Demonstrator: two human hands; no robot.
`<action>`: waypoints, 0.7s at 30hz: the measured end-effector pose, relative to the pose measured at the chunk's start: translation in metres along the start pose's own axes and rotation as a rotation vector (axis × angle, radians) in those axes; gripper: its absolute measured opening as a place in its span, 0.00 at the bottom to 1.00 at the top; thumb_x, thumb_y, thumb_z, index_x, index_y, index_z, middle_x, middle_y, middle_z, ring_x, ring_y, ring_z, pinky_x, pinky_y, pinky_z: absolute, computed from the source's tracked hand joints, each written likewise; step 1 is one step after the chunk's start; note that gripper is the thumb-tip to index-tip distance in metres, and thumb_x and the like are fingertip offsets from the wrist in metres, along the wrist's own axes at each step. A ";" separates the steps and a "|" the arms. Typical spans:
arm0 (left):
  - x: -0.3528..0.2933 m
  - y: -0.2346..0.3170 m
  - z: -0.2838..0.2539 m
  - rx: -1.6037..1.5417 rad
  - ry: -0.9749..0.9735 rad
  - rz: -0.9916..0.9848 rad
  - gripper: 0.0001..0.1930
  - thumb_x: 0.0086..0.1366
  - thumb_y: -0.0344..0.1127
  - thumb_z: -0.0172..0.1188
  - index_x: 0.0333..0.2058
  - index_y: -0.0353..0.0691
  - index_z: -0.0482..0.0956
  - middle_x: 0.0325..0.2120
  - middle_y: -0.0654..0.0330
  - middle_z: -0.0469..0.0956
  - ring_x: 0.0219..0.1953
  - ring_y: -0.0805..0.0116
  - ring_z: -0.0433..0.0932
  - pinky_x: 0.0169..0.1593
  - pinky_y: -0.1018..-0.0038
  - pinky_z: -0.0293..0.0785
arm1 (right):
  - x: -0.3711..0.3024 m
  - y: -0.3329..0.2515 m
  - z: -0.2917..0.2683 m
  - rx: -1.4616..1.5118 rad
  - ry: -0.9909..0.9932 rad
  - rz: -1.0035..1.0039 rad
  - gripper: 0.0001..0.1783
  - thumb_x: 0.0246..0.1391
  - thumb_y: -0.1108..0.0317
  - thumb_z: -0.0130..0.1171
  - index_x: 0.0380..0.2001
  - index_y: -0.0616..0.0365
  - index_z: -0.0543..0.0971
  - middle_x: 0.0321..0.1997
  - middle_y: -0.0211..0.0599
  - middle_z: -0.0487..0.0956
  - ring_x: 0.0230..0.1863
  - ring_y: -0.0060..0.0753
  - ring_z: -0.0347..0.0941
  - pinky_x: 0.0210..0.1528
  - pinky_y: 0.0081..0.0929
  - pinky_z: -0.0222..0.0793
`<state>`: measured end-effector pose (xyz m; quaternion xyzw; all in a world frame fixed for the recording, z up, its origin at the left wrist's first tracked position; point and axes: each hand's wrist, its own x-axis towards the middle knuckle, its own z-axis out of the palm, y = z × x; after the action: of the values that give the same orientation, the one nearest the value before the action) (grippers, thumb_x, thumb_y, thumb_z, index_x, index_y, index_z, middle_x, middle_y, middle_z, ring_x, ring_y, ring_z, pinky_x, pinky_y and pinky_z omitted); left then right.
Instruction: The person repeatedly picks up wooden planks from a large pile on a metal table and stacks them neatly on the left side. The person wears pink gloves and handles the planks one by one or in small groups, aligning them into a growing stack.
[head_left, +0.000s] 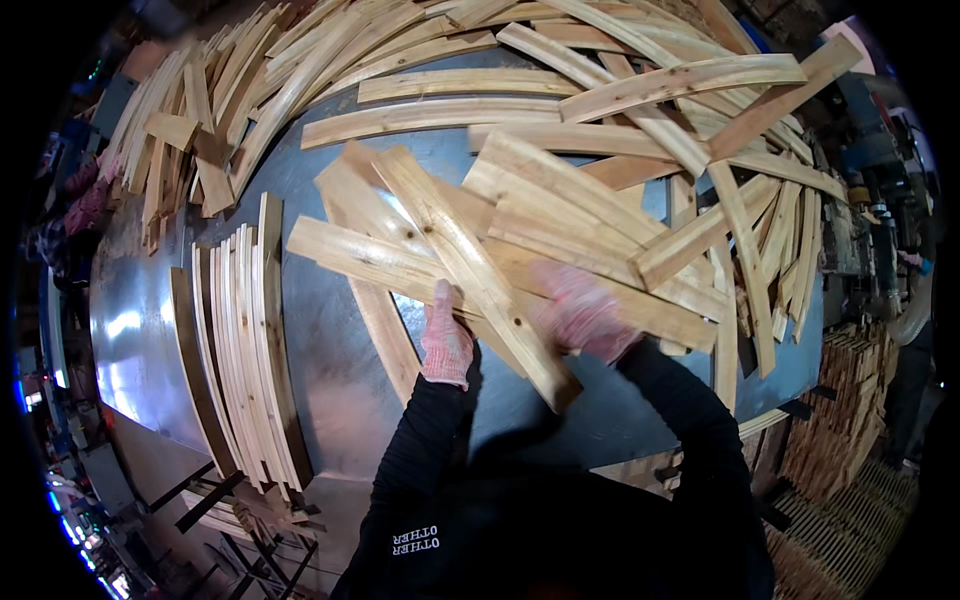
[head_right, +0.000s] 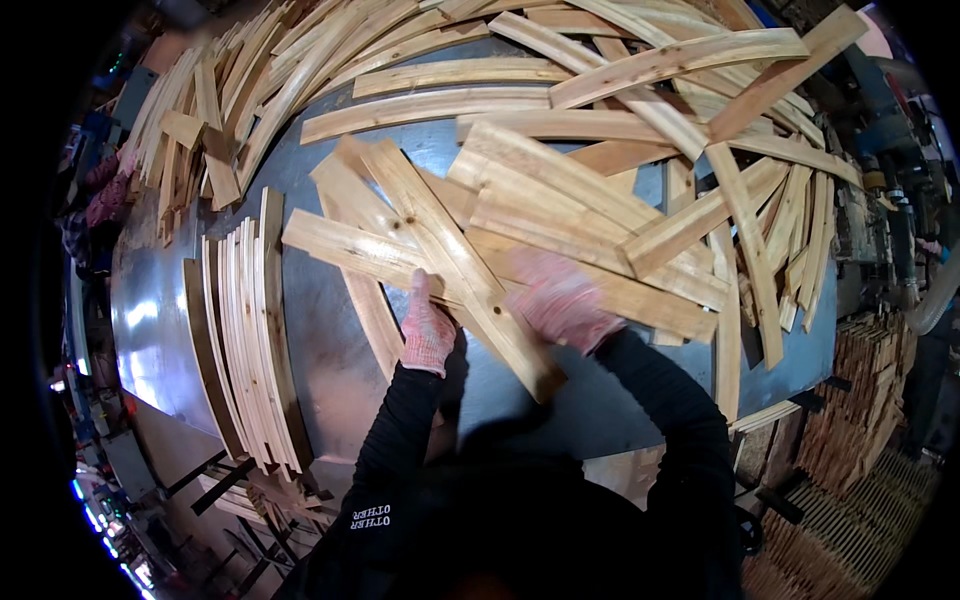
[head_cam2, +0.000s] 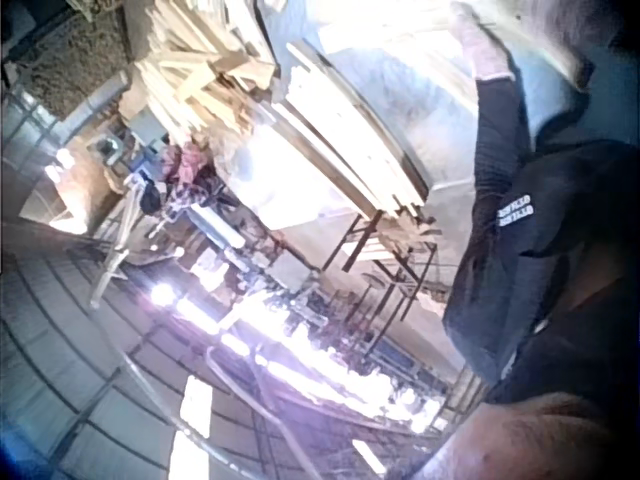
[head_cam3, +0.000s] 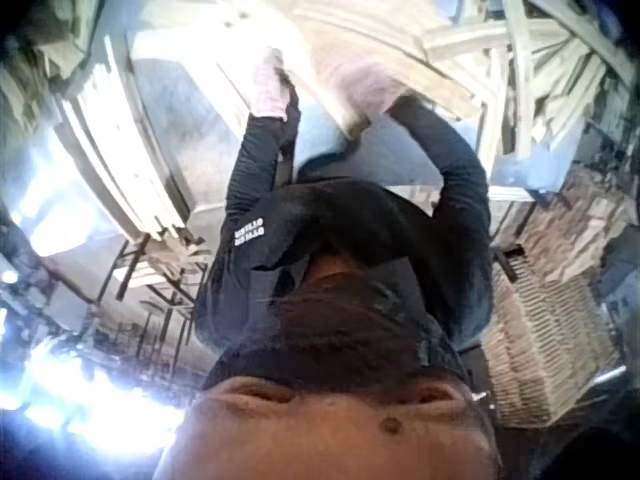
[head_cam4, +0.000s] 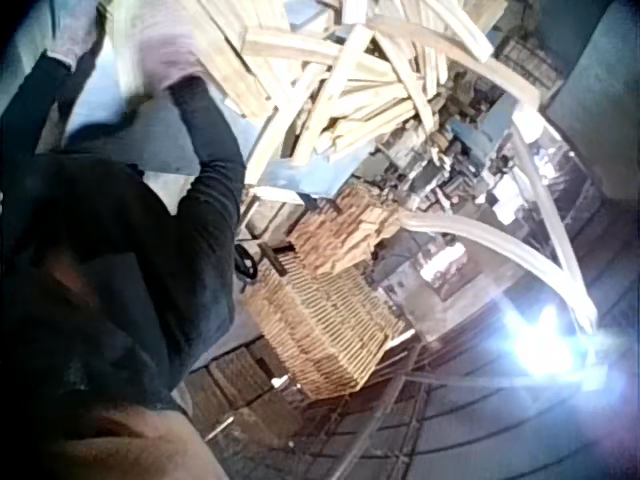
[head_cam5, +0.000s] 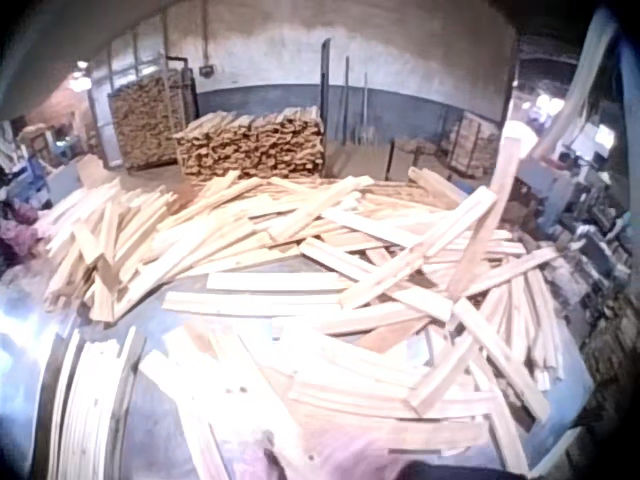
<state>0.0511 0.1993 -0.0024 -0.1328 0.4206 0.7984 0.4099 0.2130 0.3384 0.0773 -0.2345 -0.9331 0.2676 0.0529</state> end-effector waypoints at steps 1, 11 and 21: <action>-0.002 -0.001 0.012 0.042 -0.017 0.017 0.26 0.67 0.37 0.66 0.59 0.37 0.67 0.46 0.61 0.76 0.48 0.66 0.76 0.56 0.67 0.74 | 0.007 -0.017 -0.003 0.124 -0.156 -0.098 0.34 0.61 0.50 0.56 0.65 0.59 0.70 0.66 0.56 0.71 0.70 0.52 0.64 0.71 0.43 0.60; -0.023 0.044 -0.010 0.606 0.154 0.082 0.32 0.63 0.32 0.65 0.62 0.33 0.64 0.51 0.55 0.77 0.49 0.64 0.78 0.55 0.68 0.75 | 0.221 0.079 -0.093 -0.731 0.407 -0.554 0.28 0.59 0.61 0.56 0.62 0.55 0.71 0.61 0.47 0.76 0.62 0.52 0.70 0.75 0.51 0.49; -0.040 0.042 -0.017 0.417 0.170 0.056 0.38 0.60 0.39 0.71 0.64 0.36 0.62 0.52 0.56 0.75 0.52 0.64 0.76 0.56 0.68 0.74 | 0.350 0.138 -0.056 -0.922 -0.181 -0.015 0.17 0.57 0.65 0.59 0.46 0.64 0.83 0.48 0.45 0.83 0.57 0.44 0.77 0.60 0.41 0.70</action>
<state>0.0423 0.1516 0.0331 -0.1001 0.6130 0.6914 0.3691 -0.0276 0.6309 0.0436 -0.2027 -0.9571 -0.1557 -0.1363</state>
